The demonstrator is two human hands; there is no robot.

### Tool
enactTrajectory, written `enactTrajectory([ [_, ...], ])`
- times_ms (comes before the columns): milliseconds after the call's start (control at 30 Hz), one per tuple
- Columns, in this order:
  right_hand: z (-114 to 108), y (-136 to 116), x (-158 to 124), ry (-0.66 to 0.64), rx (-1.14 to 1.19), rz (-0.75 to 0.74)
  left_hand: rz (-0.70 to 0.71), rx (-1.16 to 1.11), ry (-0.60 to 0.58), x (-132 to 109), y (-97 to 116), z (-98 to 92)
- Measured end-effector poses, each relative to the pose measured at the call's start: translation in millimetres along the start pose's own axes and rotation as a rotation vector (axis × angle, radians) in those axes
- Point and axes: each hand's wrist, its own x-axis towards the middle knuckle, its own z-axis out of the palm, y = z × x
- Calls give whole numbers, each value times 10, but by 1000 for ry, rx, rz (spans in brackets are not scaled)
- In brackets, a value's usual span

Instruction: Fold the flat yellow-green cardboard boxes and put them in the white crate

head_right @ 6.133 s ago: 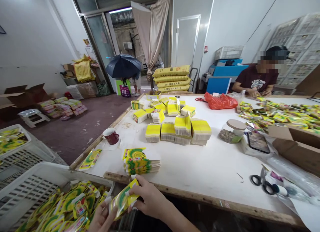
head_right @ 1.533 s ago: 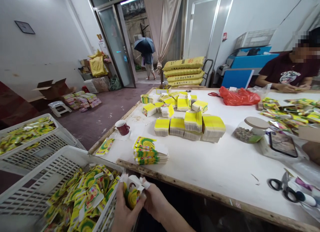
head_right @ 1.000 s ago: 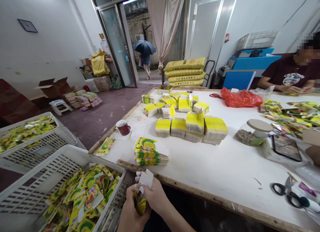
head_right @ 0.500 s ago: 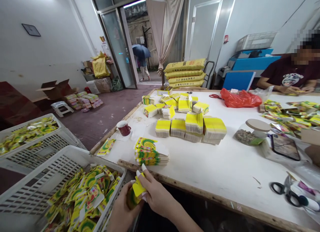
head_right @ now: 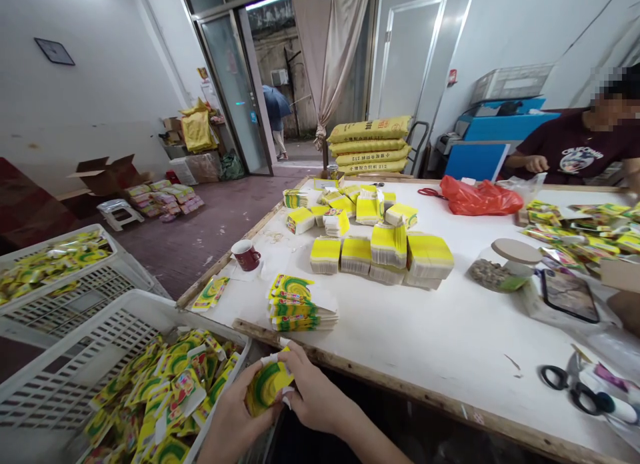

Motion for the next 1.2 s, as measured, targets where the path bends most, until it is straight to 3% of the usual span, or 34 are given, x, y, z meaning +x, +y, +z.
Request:
enactTrajectory([
  [200, 0, -66, 94, -53, 54, -73, -54, -79, -43, -97, -88, -59],
  [333, 9, -46, 117, 35, 29, -130, -105, -129, -38, -129, -72, -53],
  [567, 101, 38, 50, 338, 124, -271, -7, -35, -24, -135, -22, 89],
  [800, 171, 28, 22, 294, 31, -321, 37, 28, 8, -152, 28, 34],
  [1000, 136, 132, 15, 220, 309, -205, -38, -61, 28, -178, 74, 40],
  [1100, 132, 187, 19, 287, 383, -157, -127, -209, 135, -158, 37, 104],
  [1200, 116, 230, 21, 382, 446, -167, -329, -516, 228, -119, -26, 133],
])
